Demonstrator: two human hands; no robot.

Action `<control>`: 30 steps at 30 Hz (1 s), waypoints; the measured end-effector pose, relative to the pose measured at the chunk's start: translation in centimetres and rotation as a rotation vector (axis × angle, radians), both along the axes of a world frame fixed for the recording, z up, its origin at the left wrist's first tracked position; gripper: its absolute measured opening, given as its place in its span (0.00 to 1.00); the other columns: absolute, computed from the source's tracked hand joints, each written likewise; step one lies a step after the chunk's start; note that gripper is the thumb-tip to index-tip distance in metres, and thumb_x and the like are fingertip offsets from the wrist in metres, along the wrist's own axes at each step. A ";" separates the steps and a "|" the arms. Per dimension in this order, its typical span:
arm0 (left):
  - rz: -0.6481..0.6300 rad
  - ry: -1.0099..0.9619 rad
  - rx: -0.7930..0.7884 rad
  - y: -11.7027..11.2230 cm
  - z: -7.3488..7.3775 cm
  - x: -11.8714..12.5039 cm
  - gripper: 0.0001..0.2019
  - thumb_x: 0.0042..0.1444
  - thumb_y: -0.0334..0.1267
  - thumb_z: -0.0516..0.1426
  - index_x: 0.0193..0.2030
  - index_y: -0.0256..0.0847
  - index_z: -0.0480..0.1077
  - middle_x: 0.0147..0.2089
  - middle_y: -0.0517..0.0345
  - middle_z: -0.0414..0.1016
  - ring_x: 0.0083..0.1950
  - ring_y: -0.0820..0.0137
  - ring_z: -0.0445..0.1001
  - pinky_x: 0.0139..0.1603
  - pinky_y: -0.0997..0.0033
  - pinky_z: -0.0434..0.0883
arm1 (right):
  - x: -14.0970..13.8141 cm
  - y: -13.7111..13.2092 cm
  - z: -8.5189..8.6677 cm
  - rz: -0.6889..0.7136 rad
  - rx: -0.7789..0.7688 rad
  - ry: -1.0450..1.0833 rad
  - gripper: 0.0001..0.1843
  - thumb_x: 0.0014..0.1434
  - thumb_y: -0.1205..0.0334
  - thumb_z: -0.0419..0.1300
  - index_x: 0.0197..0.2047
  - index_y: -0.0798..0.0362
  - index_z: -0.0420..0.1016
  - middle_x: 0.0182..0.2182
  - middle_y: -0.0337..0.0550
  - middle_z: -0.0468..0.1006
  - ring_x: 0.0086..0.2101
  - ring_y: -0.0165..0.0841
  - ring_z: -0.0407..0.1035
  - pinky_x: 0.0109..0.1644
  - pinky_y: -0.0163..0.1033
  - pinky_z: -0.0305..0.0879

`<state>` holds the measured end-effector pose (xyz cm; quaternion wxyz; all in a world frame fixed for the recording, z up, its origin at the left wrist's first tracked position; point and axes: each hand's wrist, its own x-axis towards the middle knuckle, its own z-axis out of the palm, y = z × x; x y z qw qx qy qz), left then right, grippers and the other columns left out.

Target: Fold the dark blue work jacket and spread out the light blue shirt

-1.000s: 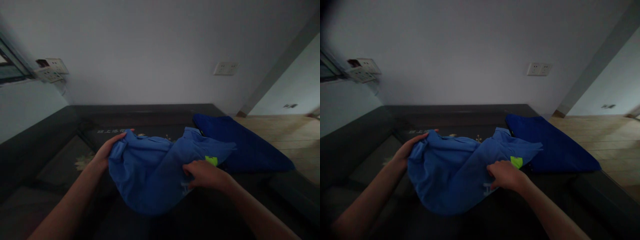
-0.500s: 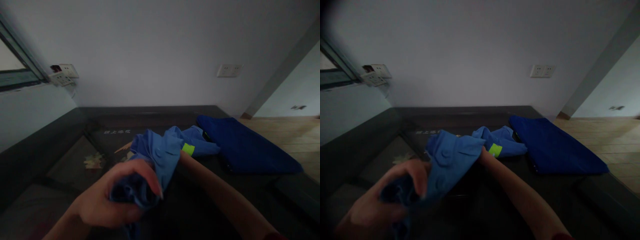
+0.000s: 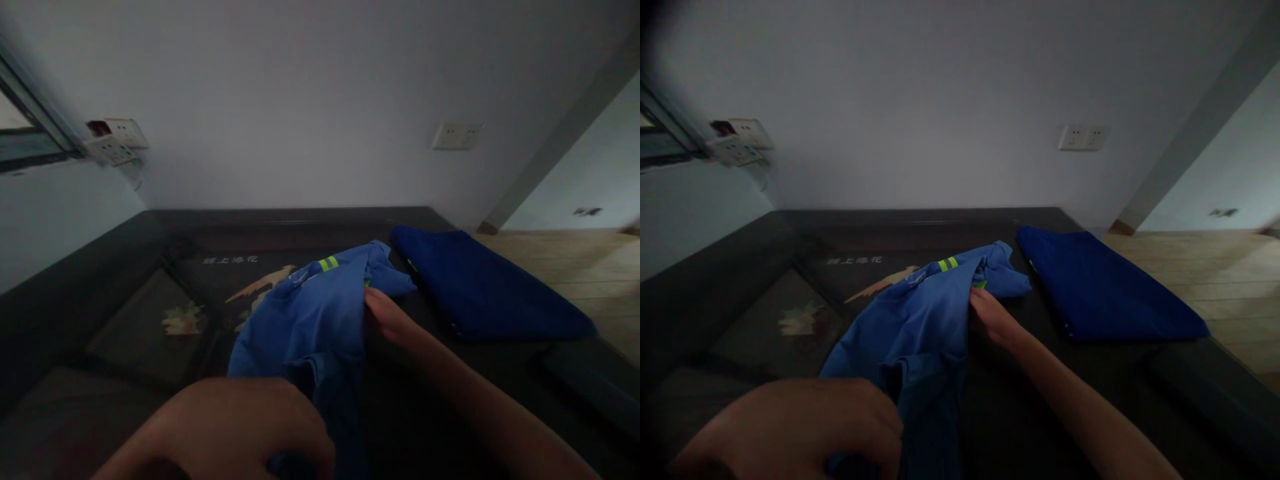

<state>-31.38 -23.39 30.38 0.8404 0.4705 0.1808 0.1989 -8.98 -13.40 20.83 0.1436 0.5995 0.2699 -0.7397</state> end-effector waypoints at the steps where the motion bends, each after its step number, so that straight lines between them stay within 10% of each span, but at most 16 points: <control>1: 0.006 -0.006 -0.019 0.4 0.2 -0.2 0.10 0.57 0.44 0.57 0.36 0.42 0.75 0.36 0.55 0.78 0.39 0.66 0.75 0.39 0.73 0.70 | 0.0 0.0 0.4 -0.043 -0.033 -0.022 0.14 0.52 0.51 0.61 0.36 0.53 0.76 0.31 0.42 0.80 0.35 0.37 0.74 0.38 0.40 0.69; 9: 0.441 0.510 -0.359 0.6 -3.4 1.5 0.12 0.62 0.44 0.51 0.48 0.43 0.68 0.45 0.55 0.74 0.45 0.68 0.72 0.46 0.69 0.68 | -1.9 -2.0 1.7 -0.065 -0.166 0.074 0.23 0.42 0.57 0.69 0.43 0.53 0.74 0.37 0.44 0.81 0.38 0.40 0.75 0.45 0.46 0.70; 16: 0.477 0.809 -0.391 -0.8 -7.3 5.1 0.12 0.58 0.47 0.54 0.39 0.39 0.64 0.30 0.59 0.69 0.32 0.68 0.69 0.32 0.69 0.63 | -2.0 -4.1 2.9 0.265 0.205 0.292 0.16 0.50 0.59 0.66 0.44 0.52 0.75 0.45 0.45 0.78 0.45 0.40 0.72 0.54 0.47 0.65; 20: 0.560 0.702 -0.453 -0.9 -7.7 4.4 0.09 0.60 0.42 0.52 0.32 0.39 0.64 0.29 0.60 0.67 0.31 0.70 0.68 0.32 0.70 0.65 | -2.0 -3.5 2.7 0.296 0.236 0.265 0.14 0.53 0.57 0.64 0.42 0.53 0.74 0.40 0.46 0.79 0.41 0.40 0.73 0.49 0.47 0.69; 30: 1.091 0.079 -1.480 0.2 -8.3 2.3 0.06 0.60 0.32 0.51 0.37 0.37 0.69 0.29 0.57 0.74 0.30 0.71 0.75 0.34 0.71 0.76 | -1.5 1.0 2.5 0.209 0.232 0.123 0.09 0.51 0.56 0.62 0.29 0.53 0.70 0.25 0.37 0.74 0.27 0.29 0.68 0.30 0.34 0.62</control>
